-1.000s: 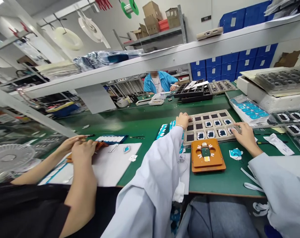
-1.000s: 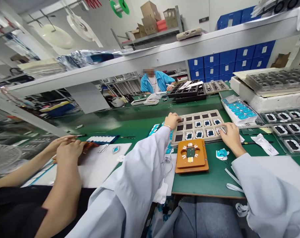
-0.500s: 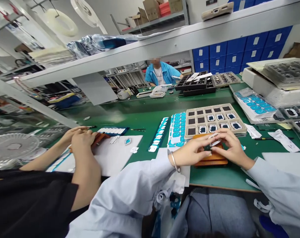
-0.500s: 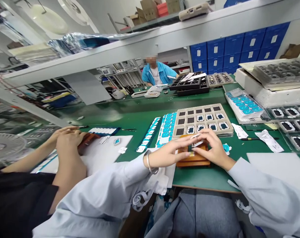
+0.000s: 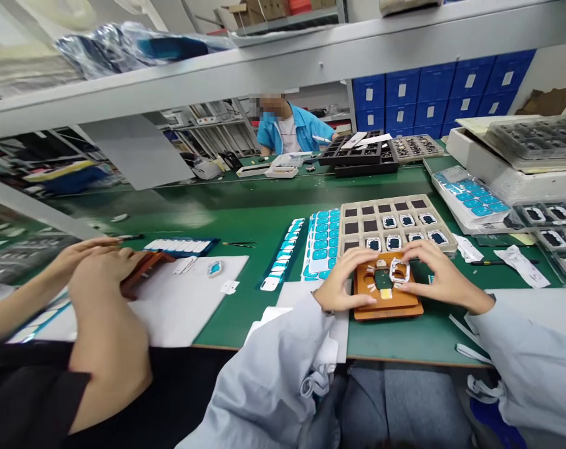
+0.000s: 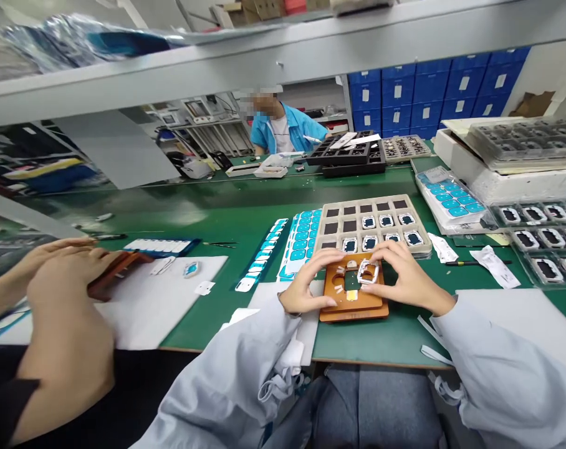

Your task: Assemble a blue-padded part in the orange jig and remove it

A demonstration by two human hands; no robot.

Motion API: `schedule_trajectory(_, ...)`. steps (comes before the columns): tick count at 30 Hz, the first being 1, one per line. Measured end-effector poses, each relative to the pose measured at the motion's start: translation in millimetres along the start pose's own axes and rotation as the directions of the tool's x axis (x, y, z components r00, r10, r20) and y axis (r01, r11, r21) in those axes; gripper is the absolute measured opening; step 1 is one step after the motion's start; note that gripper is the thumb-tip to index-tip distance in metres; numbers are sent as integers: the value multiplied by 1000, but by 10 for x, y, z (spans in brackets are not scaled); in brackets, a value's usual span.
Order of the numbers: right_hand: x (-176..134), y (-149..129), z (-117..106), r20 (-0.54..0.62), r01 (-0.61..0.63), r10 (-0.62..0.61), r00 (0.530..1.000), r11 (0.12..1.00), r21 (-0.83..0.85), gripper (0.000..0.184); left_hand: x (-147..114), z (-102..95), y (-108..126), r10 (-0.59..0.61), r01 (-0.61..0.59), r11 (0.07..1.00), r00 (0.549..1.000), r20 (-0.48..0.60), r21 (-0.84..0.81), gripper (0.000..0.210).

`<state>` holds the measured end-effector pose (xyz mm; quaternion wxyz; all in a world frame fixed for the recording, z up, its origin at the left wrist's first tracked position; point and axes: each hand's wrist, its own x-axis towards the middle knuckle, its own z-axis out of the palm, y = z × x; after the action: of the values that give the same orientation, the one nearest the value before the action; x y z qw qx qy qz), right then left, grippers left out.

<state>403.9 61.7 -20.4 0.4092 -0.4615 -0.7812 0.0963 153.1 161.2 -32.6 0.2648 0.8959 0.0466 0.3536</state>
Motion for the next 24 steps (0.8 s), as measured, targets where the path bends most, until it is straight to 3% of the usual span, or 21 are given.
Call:
schedule_trajectory(4, -19, -31, -32, -5, 42, -42, 999, 999, 1, 21, -7, -8, 25, 19, -18, 999, 999, -41, 34, 71)
schedule_trajectory(9, 48, -44, 10, 34, 128, -128, 991, 992, -9, 25, 20, 31, 37, -31, 33, 999, 998, -62, 37, 71)
schedule_trajectory(15, 144, -51, 106, 65, 105, -106, 992, 994, 4, 24, 13, 72, 50, -179, 185, 982, 971, -156, 31, 61)
schedule_trajectory(24, 72, -105, 126, 33, 71, -72, 997, 997, 14, 24, 25, 111, 116, -195, 208, 976, 967, -164, 62, 47)
